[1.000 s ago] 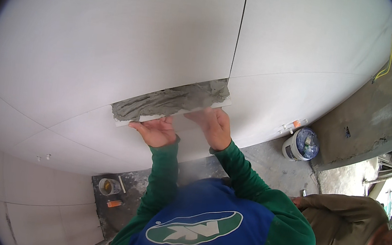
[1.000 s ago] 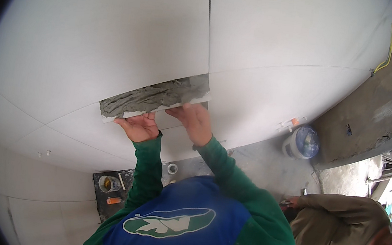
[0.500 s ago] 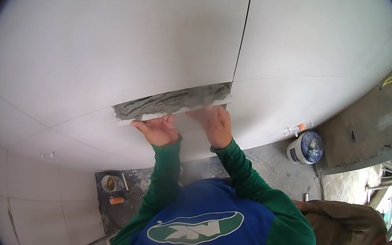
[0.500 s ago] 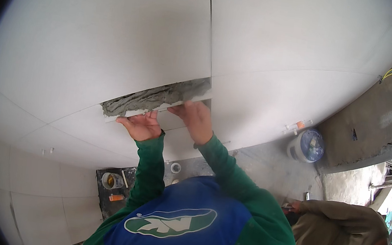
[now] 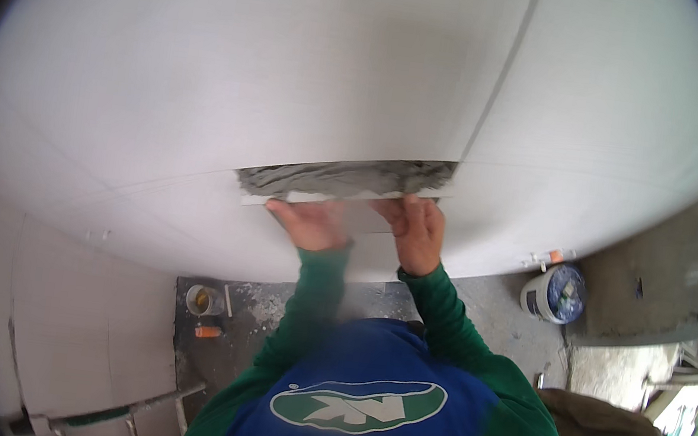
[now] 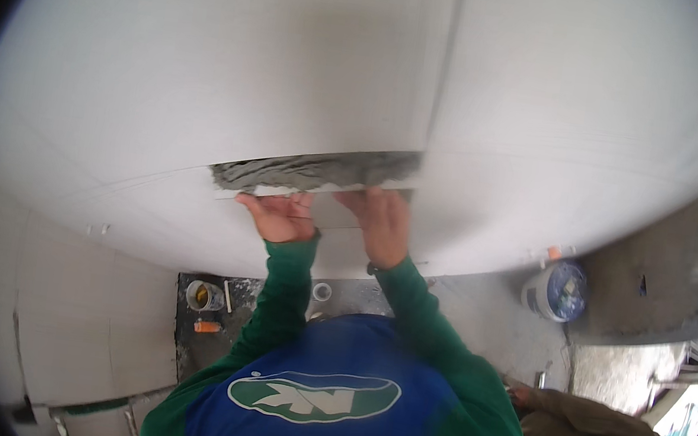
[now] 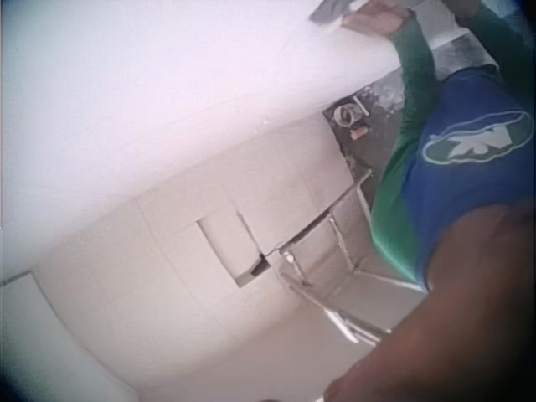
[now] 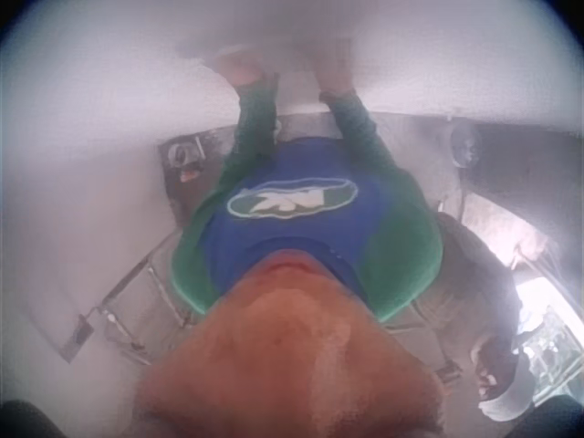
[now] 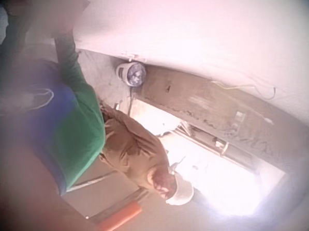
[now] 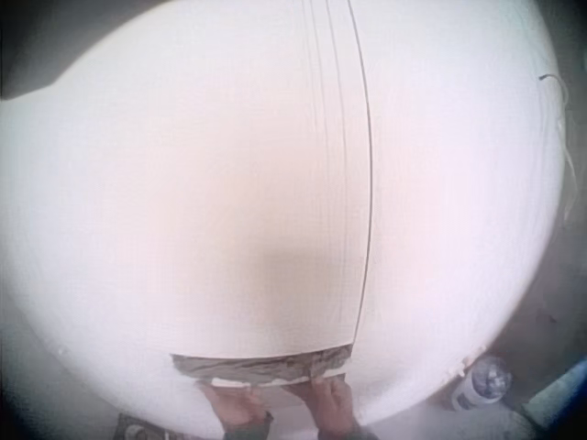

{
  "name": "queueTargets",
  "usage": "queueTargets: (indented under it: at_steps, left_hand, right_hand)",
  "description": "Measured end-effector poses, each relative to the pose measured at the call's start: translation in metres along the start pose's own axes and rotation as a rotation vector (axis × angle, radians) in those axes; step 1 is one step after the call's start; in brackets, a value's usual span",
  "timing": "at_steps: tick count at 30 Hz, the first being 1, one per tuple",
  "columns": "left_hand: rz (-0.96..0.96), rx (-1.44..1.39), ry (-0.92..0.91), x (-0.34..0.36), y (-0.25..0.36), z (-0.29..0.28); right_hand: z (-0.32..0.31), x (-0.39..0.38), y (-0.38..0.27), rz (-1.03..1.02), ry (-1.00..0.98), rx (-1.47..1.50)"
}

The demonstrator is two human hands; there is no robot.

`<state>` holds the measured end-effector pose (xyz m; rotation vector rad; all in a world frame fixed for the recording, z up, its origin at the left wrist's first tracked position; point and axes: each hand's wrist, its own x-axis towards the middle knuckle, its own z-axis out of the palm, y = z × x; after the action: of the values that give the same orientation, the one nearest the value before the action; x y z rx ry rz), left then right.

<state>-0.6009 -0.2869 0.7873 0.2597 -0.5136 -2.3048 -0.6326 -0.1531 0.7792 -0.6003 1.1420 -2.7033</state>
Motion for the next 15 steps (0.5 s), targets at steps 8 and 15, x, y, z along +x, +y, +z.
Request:
queueTargets:
  at_steps: [8,15]
  left_hand:
    - [-0.03,-0.018,0.01,-0.008,0.01,0.006]
    - [-0.099,-0.063,-0.096,-0.014,0.011,-0.016]
  right_hand:
    - [0.008,-0.009,-0.003,-0.003,-0.003,-0.098]
    - [0.017,-0.028,-0.01,0.045,0.075,-0.092]
